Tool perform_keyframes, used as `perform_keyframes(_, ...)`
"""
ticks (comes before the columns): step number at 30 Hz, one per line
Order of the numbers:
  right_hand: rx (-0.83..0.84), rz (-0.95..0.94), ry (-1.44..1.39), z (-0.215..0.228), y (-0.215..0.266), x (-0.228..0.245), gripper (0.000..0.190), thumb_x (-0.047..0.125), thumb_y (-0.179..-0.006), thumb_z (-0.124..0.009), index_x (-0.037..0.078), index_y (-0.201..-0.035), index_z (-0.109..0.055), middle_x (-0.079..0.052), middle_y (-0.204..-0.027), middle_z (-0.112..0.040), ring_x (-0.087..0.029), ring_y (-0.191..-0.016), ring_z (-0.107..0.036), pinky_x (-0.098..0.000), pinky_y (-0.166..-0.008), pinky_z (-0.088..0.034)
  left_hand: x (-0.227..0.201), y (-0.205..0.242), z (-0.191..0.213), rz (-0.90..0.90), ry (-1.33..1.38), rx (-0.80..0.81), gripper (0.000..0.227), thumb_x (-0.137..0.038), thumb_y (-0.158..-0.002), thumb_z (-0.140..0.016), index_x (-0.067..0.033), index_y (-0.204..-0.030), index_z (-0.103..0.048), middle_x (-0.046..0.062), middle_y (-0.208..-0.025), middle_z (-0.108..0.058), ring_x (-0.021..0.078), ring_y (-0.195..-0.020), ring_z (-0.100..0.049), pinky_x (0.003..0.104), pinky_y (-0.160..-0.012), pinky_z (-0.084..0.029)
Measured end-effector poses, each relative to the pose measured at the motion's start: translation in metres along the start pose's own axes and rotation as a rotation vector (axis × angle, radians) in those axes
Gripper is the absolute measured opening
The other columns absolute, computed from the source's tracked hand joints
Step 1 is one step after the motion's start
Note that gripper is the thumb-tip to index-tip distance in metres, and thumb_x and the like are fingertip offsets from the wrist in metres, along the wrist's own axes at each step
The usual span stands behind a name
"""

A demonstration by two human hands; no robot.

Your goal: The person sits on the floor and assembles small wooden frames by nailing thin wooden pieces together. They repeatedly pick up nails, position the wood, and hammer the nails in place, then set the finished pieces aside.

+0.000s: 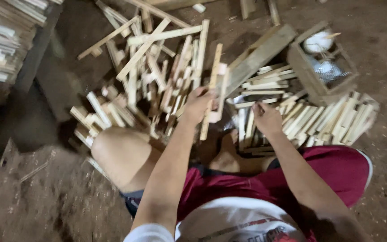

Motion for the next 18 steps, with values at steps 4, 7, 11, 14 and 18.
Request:
perform_keyframes(4, 0.136, 0.095, -0.354, 0.029, 0.047, 0.103, 0.051, 0.058, -0.1, -0.052, 0.02, -0.128, -0.072, -0.016, -0.118, -0.073, -0.042, -0.118, -0.064, -0.0538, -0.1, -0.05, -0.001, 0.009, -0.007, -0.034, 0.1, -0.098, 0.038, -0.012, -0.091, -0.069, 0.0111, -0.121, -0.062, 0.033, -0.1, -0.069, 0.0387, -0.078, -0.075, 0.046, -0.062, -0.066)
perform_keyframes(7, 0.186, 0.2, -0.449, 0.007, 0.053, 0.15, 0.043, 0.048, -0.105, -0.054, 0.013, -0.12, -0.074, -0.021, -0.114, -0.072, -0.044, -0.116, -0.063, -0.0543, -0.095, -0.05, 0.007, -0.003, 0.024, -0.098, 0.149, -0.16, 0.028, -0.012, -0.084, -0.075, 0.0017, -0.107, -0.068, 0.025, -0.09, -0.072, 0.0334, -0.068, -0.075, 0.045, -0.052, -0.065)
perform_keyframes(11, 0.252, 0.345, -0.406, -0.048, 0.03, 0.173, 0.033, 0.04, -0.102, -0.061, 0.012, -0.113, -0.073, -0.02, -0.106, -0.072, -0.043, -0.112, -0.064, -0.0533, -0.091, -0.049, -0.053, 0.05, 0.076, -0.19, -0.381, -0.267, 0.024, -0.024, -0.081, -0.075, -0.0108, -0.101, -0.073, 0.01, -0.075, -0.069, 0.0239, -0.07, -0.071, 0.041, -0.06, -0.058)
perform_keyframes(14, 0.362, 0.456, -0.403, -0.066, 0.045, 0.224, 0.02, 0.033, -0.095, -0.069, 0.016, -0.105, -0.074, -0.012, -0.097, -0.074, -0.034, -0.103, -0.069, -0.0451, -0.088, -0.051, -0.078, 0.072, 0.116, -0.167, -0.682, -0.386, 0.025, -0.028, -0.078, -0.072, -0.0105, -0.096, -0.071, 0.014, -0.079, -0.071, 0.0327, -0.084, -0.072, 0.049, -0.074, -0.057)
perform_keyframes(18, 0.579, 0.52, -0.52, -0.093, 0.072, 0.29, 0.022, 0.031, -0.092, -0.068, 0.011, -0.099, -0.074, -0.011, -0.085, -0.074, -0.025, -0.088, -0.071, -0.0338, -0.088, -0.052, -0.1, 0.086, 0.182, -0.037, -0.86, -0.512, 0.037, -0.038, -0.085, -0.061, -0.0106, -0.108, -0.073, 0.019, -0.101, -0.077, 0.0413, -0.107, -0.072, 0.052, -0.095, -0.057)
Point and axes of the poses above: each hand's wrist, its own y-axis away from the middle knuckle, its own z-axis out of the back of the hand, x = y × z, the point moved 3 cm from there along -y, towards the middle knuckle
